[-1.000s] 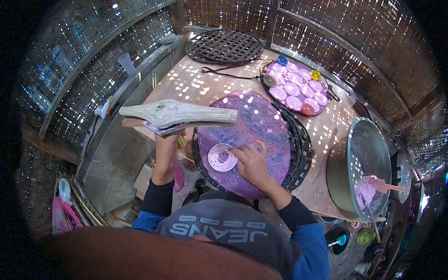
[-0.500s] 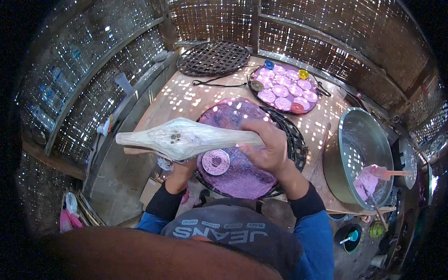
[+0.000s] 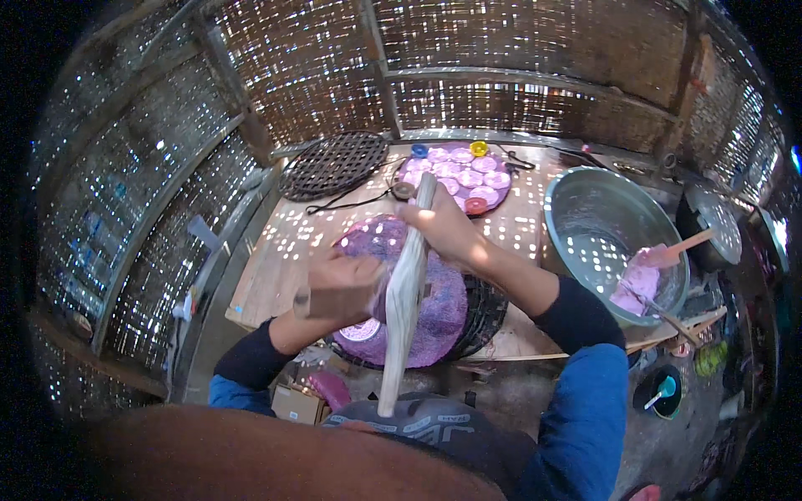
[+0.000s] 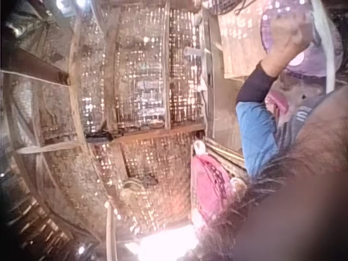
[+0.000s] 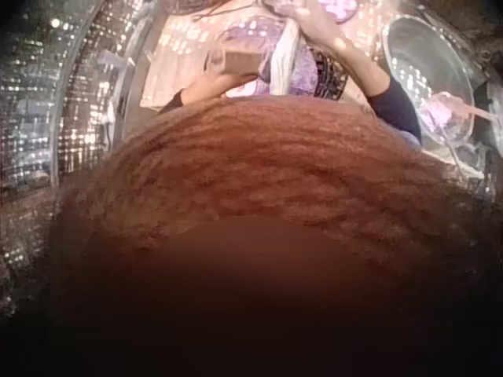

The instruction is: The person scoops pink batter from a large metal bowl and fills a wooden mold. They press the batter into the mold's cavity, then invert the mold to release a formed pink cake onto a woven tray. This process is repeated multiple times.

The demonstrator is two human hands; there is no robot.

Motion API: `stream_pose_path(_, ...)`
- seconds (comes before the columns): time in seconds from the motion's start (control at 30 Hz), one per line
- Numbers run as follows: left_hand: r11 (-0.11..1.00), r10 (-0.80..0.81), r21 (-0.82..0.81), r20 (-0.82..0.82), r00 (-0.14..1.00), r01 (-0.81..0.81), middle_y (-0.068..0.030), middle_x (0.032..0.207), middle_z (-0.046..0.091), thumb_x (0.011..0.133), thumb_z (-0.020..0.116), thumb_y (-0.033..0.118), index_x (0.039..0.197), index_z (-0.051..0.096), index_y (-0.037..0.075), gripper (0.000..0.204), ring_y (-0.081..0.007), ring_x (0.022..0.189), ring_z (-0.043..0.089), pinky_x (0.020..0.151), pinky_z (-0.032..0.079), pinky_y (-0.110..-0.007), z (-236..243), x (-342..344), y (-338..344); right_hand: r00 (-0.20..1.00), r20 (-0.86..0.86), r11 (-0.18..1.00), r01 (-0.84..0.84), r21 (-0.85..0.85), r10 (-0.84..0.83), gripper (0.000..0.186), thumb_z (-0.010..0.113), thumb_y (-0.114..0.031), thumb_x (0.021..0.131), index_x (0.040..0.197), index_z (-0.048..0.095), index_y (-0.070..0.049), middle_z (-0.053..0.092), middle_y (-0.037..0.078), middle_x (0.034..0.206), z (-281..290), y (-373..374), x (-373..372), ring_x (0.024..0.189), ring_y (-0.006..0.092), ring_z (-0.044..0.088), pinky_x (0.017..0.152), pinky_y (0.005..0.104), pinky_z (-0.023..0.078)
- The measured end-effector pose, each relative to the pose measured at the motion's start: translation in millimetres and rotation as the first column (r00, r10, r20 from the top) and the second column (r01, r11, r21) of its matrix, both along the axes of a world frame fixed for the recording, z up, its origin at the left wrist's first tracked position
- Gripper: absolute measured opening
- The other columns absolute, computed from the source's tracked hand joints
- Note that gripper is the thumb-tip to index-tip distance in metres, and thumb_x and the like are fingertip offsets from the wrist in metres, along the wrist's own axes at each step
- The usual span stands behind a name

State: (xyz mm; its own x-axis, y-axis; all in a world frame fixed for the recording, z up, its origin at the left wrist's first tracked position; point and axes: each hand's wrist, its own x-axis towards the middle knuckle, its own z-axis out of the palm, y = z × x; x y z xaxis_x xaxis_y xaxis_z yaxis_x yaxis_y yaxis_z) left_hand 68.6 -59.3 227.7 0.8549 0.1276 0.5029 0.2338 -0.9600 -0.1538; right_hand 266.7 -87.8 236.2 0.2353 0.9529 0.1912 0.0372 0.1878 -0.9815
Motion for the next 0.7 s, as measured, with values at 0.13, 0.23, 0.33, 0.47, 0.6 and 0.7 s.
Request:
stream_pose_path(0.13,0.986,-0.123,-0.119,-0.08,0.989,0.113,-0.004,0.06,0.056,0.062,0.065,0.025,0.081,0.06,0.015,0.023,-0.0232,0.053,0.058,0.055,0.044,-0.035,7,-10,-1,0.978,0.206,0.997,-0.055,0.047,0.044,0.04,0.055,-0.01,0.075,0.107,0.033,-0.001,0.049,0.011,0.086,45,-61,-29,0.069,0.0184,0.053,0.064,0.0328,0.045)
stream_pose_path(0.23,0.94,-0.088,-0.34,-0.297,0.951,-0.019,-0.0112,0.07,0.061,0.064,0.066,0.027,0.085,0.063,0.012,0.026,-0.03,0.063,0.061,0.057,0.047,-0.041,20,-17,-5,0.88,0.474,0.936,-0.179,0.303,0.015,0.031,0.051,0.001,0.076,0.099,0.03,-0.006,0.037,0.004,0.08,47,-80,-38,0.058,0.0102,0.044,0.05,0.0256,0.041)
stream_pose_path(0.33,0.871,-0.126,-0.488,-0.328,0.936,-0.054,-0.0131,0.073,0.062,0.064,0.067,0.026,0.086,0.063,0.011,0.027,-0.0319,0.068,0.061,0.059,0.048,-0.042,27,-25,-3,0.833,0.551,0.948,-0.132,0.29,-0.053,0.033,0.05,0.001,0.074,0.1,0.032,-0.006,0.035,0.004,0.079,58,-112,-39,0.067,0.0109,0.039,0.059,0.0254,0.037)
stream_pose_path(0.47,0.731,-0.128,-0.663,0.103,0.986,0.164,-0.0118,0.079,0.063,0.065,0.072,0.03,0.092,0.063,0.008,0.036,-0.0289,0.073,0.062,0.065,0.049,-0.039,-22,-55,15,0.618,0.505,0.749,0.22,0.625,-0.603,0.022,0.046,-0.005,0.077,0.095,0.034,-0.007,0.036,0.003,0.069,72,-172,3,0.051,0.0091,0.039,0.048,0.0222,0.037)
stream_pose_path(0.6,0.682,-0.217,-0.632,0.307,0.927,0.369,-0.009,0.1,0.063,0.064,0.074,0.033,0.092,0.062,0.008,0.039,-0.0242,0.087,0.06,0.076,0.045,-0.038,-63,-50,7,0.89,-0.28,0.546,0.444,0.711,-0.359,0.016,0.043,-0.004,0.08,0.095,0.038,-0.008,0.035,0.002,0.053,58,-183,13,0.033,0.0095,0.034,0.033,0.0194,0.034)
stream_pose_path(0.7,0.728,-0.289,-0.504,0.389,0.875,0.465,-0.0077,0.103,0.062,0.062,0.072,0.028,0.088,0.061,0.009,0.034,-0.0223,0.087,0.06,0.076,0.043,-0.038,-64,-43,1,0.864,-0.416,0.439,0.503,0.744,-0.286,0.011,0.039,-0.003,0.083,0.091,0.038,-0.01,0.033,0.001,0.052,44,-187,19,0.034,0.0094,0.034,0.035,0.0213,0.034)
